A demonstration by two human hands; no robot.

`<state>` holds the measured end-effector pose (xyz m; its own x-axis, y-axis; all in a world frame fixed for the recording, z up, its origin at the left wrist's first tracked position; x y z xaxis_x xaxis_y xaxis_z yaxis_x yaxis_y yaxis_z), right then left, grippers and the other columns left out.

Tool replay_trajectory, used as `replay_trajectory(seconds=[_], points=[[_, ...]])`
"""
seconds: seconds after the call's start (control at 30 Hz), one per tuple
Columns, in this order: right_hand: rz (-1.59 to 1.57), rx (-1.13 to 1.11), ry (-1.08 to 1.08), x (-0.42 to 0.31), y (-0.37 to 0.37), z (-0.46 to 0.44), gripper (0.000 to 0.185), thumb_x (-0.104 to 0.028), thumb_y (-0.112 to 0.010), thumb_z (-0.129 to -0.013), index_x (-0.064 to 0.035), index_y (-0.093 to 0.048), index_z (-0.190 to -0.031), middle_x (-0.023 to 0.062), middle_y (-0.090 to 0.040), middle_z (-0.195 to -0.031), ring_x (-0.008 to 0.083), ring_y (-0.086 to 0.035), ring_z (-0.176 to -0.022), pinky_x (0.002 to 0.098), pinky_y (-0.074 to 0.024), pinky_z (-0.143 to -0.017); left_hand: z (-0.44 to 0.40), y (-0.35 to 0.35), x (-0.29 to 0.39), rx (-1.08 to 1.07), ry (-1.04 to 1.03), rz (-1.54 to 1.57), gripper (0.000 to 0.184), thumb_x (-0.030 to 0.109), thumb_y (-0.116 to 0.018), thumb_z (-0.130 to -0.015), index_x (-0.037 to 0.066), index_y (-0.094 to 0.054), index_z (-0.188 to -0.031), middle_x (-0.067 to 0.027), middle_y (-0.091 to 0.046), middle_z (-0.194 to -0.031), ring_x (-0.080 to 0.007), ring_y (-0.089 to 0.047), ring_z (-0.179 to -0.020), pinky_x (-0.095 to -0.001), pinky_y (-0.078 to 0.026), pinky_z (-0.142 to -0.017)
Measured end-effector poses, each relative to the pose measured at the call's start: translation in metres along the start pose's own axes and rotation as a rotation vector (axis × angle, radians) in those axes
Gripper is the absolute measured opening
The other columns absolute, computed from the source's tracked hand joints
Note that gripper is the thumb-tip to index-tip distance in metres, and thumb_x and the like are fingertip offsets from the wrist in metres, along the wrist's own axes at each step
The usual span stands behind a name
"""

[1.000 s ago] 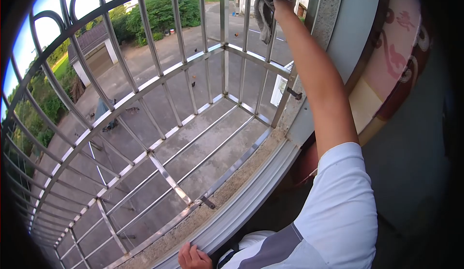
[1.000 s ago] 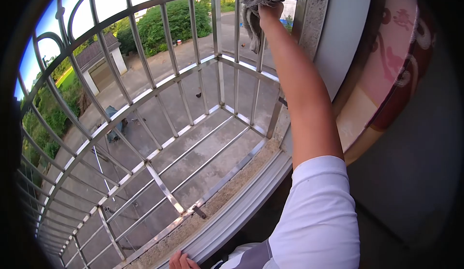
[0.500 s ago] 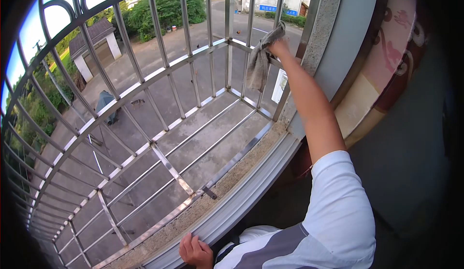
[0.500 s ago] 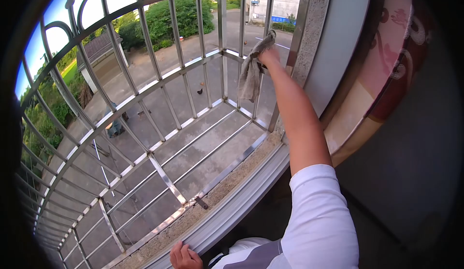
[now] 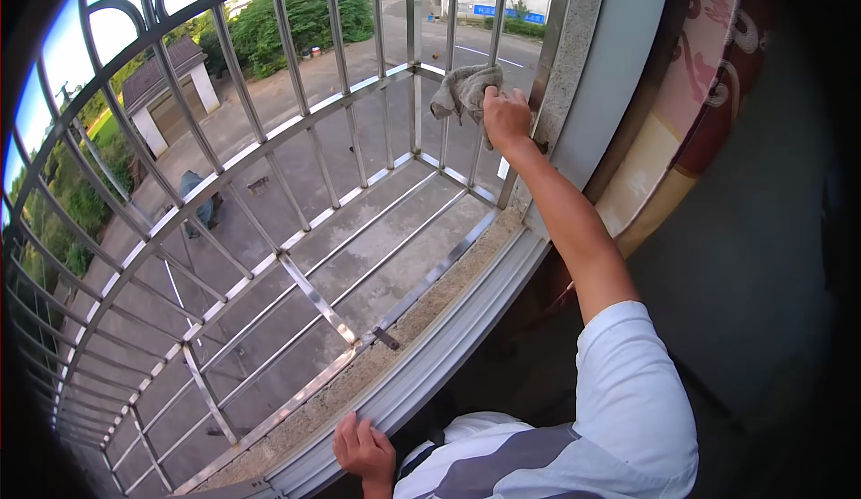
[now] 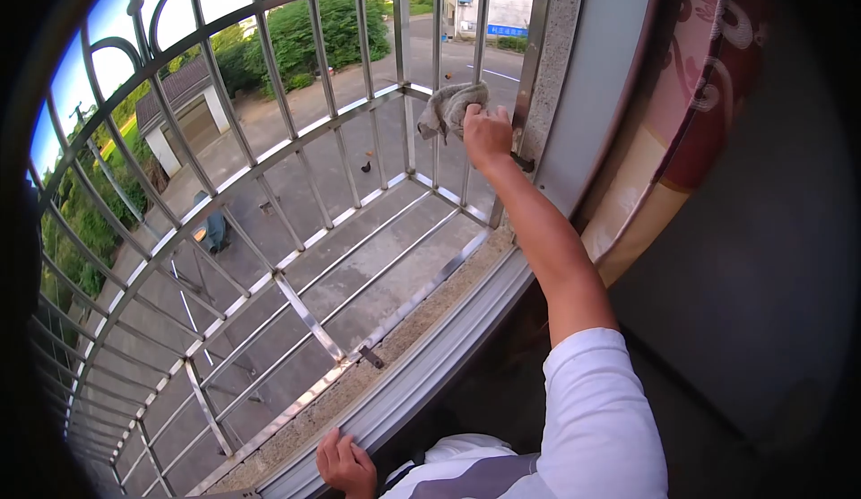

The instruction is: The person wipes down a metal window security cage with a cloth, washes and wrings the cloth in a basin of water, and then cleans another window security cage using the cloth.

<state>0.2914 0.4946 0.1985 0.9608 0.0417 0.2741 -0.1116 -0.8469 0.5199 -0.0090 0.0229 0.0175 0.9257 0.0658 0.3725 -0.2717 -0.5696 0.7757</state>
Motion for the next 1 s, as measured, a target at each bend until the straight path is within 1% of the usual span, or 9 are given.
replay_trajectory(seconds=[0.27, 0.33, 0.5, 0.57, 0.67, 0.8, 0.9, 0.93, 1.0], points=[[-0.287, -0.111, -0.058, -0.012, 0.030, 0.009, 0.011, -0.009, -0.054, -0.077, -0.0050, -0.052, -0.088, 0.0162, -0.064, -0.070, 0.0321, -0.063, -0.077, 0.0409, -0.0448, -0.082, 0.001, -0.001, 0.000, 0.005, 0.009, -0.019, 0.015, 0.009, -0.057, -0.071, 0.005, -0.063, -0.083, -0.0138, -0.061, -0.105, -0.0348, -0.056, -0.102, -0.0447, -0.042, -0.088], [-0.481, -0.009, -0.015, -0.018, 0.034, 0.014, 0.022, -0.008, -0.055, -0.075, -0.0061, -0.054, -0.097, 0.0183, -0.063, -0.074, 0.0346, -0.061, -0.087, 0.0444, -0.0450, -0.084, 0.002, -0.003, -0.001, 0.007, 0.009, 0.005, 0.015, 0.009, -0.057, -0.070, 0.005, -0.064, -0.083, -0.0138, -0.061, -0.105, -0.0348, -0.056, -0.101, -0.0447, -0.042, -0.088], [-1.061, -0.248, -0.143, -0.068, 0.050, 0.030, 0.033, -0.003, -0.051, -0.074, -0.0070, -0.052, -0.107, 0.0230, -0.060, -0.101, 0.0431, -0.055, -0.098, 0.0459, -0.0453, -0.084, 0.000, -0.001, 0.001, 0.015, -0.006, -0.011, 0.016, 0.008, -0.057, -0.069, 0.005, -0.064, -0.082, -0.0138, -0.061, -0.104, -0.0349, -0.057, -0.100, -0.0447, -0.042, -0.088], [-1.248, -0.102, -0.111, -0.082, 0.046, 0.029, 0.044, 0.003, -0.048, -0.073, -0.0076, -0.047, -0.116, 0.0246, -0.058, -0.104, 0.0439, -0.054, -0.101, 0.0466, -0.0446, -0.083, 0.000, -0.003, 0.000, 0.029, -0.009, -0.023, 0.015, 0.008, -0.056, -0.068, 0.005, -0.064, -0.081, -0.0137, -0.061, -0.103, -0.0349, -0.057, -0.100, -0.0446, -0.043, -0.088], [-1.173, -0.009, -0.258, -0.087, 0.035, 0.008, 0.048, 0.002, -0.048, -0.074, -0.0069, -0.041, -0.121, 0.0250, -0.056, -0.111, 0.0449, -0.053, -0.103, 0.0467, -0.0440, -0.087, 0.002, -0.005, -0.002, 0.039, 0.018, -0.027, 0.014, 0.008, -0.056, -0.068, 0.004, -0.063, -0.080, -0.0135, -0.062, -0.102, -0.0349, -0.058, -0.098, -0.0444, -0.043, -0.086], [-0.856, 0.273, -0.239, -0.071, 0.001, -0.046, 0.055, 0.001, -0.050, -0.075, 0.0081, -0.032, -0.127, 0.0304, -0.051, -0.115, 0.0463, -0.040, -0.118, 0.0452, -0.0356, -0.100, 0.002, -0.006, -0.002, 0.066, 0.042, -0.043, 0.013, 0.008, -0.055, -0.069, 0.004, -0.063, -0.078, -0.0125, -0.063, -0.099, -0.0333, -0.059, -0.096, -0.0439, -0.044, -0.085], [-0.499, -0.159, -0.405, -0.044, -0.048, -0.086, 0.042, -0.015, -0.053, -0.080, 0.0071, -0.040, -0.114, 0.0288, -0.054, -0.116, 0.0392, -0.047, -0.116, 0.0432, -0.0356, -0.100, 0.000, -0.004, 0.001, 0.073, 0.064, -0.060, 0.012, 0.009, -0.056, -0.069, 0.004, -0.063, -0.078, -0.0116, -0.063, -0.098, -0.0321, -0.059, -0.096, -0.0434, -0.044, -0.084], [-0.422, -0.270, -0.465, -0.037, -0.053, -0.090, 0.036, -0.018, -0.052, -0.080, 0.0064, -0.044, -0.106, 0.0286, -0.059, -0.107, 0.0453, -0.056, -0.102, 0.0488, -0.0428, -0.092, -0.001, -0.004, 0.002, 0.070, 0.058, -0.064, 0.012, 0.009, -0.056, -0.069, 0.005, -0.063, -0.078, -0.0112, -0.063, -0.098, -0.0315, -0.059, -0.095, -0.0431, -0.044, -0.084], [-0.508, -0.370, -0.517, -0.028, -0.073, -0.090, 0.035, -0.019, -0.051, -0.082, 0.0049, -0.044, -0.106, 0.0269, -0.062, -0.100, 0.0430, -0.061, -0.095, 0.0496, -0.0472, -0.085, -0.002, -0.004, 0.002, 0.075, 0.068, -0.077, 0.012, 0.009, -0.055, -0.070, 0.005, -0.063, -0.078, -0.0110, -0.064, -0.098, -0.0314, -0.060, -0.095, -0.0428, -0.044, -0.083]])
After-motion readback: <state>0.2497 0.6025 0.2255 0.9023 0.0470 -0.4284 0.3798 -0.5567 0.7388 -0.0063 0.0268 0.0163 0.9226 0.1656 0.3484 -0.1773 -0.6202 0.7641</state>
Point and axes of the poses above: each hand's wrist, its own z-axis away from the middle knuckle, its own y-axis out of the back of the hand, x = y × z, the point moved 3 cm from there along -z, towards the middle knuckle
